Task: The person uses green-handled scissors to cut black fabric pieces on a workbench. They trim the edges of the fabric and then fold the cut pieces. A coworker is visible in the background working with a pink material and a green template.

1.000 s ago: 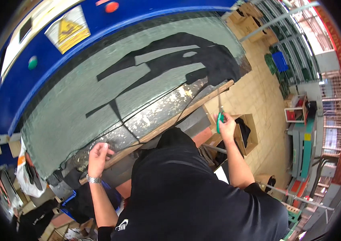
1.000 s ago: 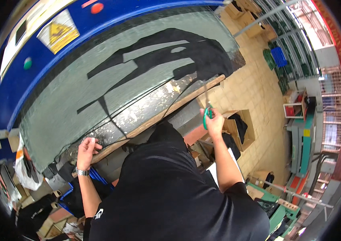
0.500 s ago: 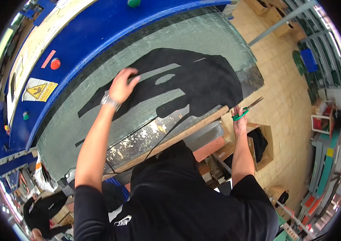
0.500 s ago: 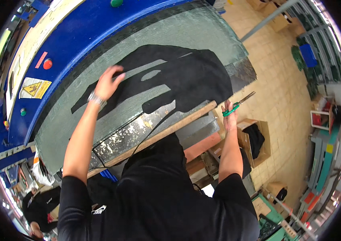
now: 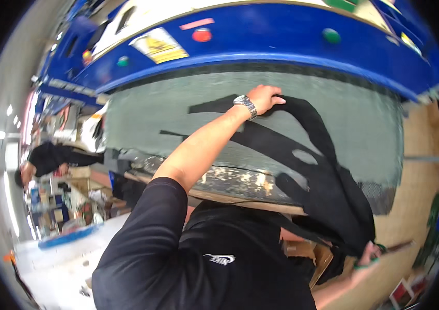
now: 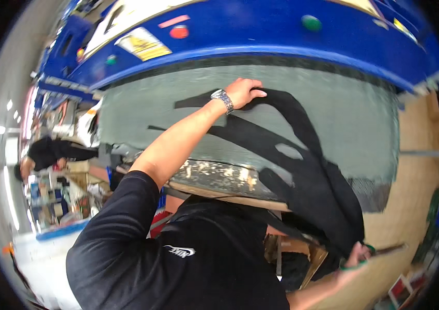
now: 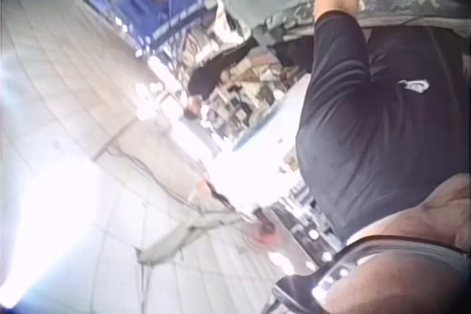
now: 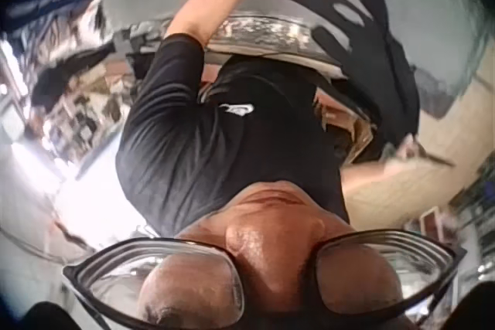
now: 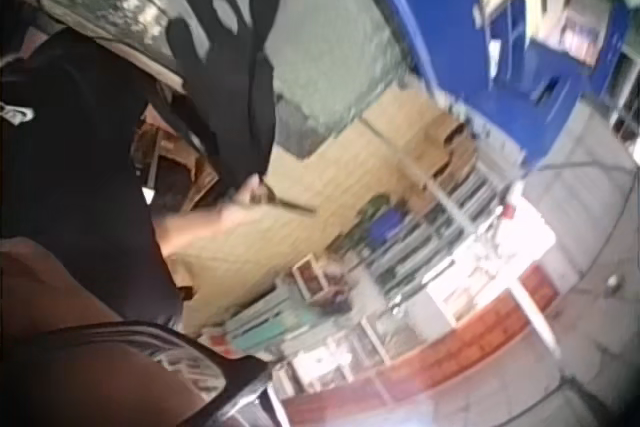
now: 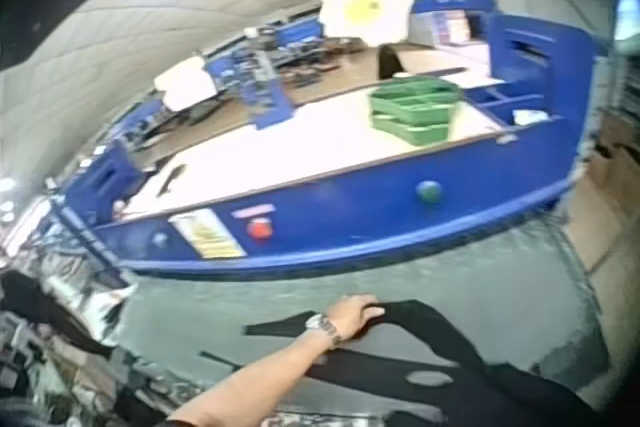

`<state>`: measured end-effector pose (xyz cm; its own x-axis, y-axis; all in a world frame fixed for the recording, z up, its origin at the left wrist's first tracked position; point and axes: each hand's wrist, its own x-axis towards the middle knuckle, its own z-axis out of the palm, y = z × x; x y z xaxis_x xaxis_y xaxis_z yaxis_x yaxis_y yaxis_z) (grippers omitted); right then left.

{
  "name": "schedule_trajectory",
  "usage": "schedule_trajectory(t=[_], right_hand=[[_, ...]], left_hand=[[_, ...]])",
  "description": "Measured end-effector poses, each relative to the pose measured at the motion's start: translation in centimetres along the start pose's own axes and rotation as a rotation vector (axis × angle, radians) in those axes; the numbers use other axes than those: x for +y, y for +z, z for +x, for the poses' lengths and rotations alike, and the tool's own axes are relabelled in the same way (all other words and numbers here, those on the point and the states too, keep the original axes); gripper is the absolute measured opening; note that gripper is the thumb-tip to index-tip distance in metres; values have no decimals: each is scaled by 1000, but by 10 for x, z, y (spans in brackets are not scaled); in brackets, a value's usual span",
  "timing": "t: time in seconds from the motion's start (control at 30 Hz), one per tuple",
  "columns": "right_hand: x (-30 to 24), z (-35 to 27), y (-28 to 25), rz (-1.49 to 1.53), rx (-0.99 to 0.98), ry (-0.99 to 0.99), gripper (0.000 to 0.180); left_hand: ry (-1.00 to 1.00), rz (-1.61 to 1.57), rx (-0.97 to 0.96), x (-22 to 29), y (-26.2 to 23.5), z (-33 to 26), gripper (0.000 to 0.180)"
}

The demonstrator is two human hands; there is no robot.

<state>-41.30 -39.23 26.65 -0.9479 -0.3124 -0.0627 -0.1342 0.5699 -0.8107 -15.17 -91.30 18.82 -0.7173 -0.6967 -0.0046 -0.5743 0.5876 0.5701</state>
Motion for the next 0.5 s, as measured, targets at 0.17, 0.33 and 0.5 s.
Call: schedule_trajectory(t=[0.17, 0.33, 0.5], right_hand=[[-121, 47, -22, -129, -222, -363, 30], [-258, 27, 56, -340, -506, -793, 32], [-321, -38, 157, -63, -580, -810, 20]], left_hand=[[-159, -142, 19, -52, -145, -94, 36], [-342, -210, 170, -128, -278, -230, 30], [-396, 29, 497, -144, -377, -392, 40]])
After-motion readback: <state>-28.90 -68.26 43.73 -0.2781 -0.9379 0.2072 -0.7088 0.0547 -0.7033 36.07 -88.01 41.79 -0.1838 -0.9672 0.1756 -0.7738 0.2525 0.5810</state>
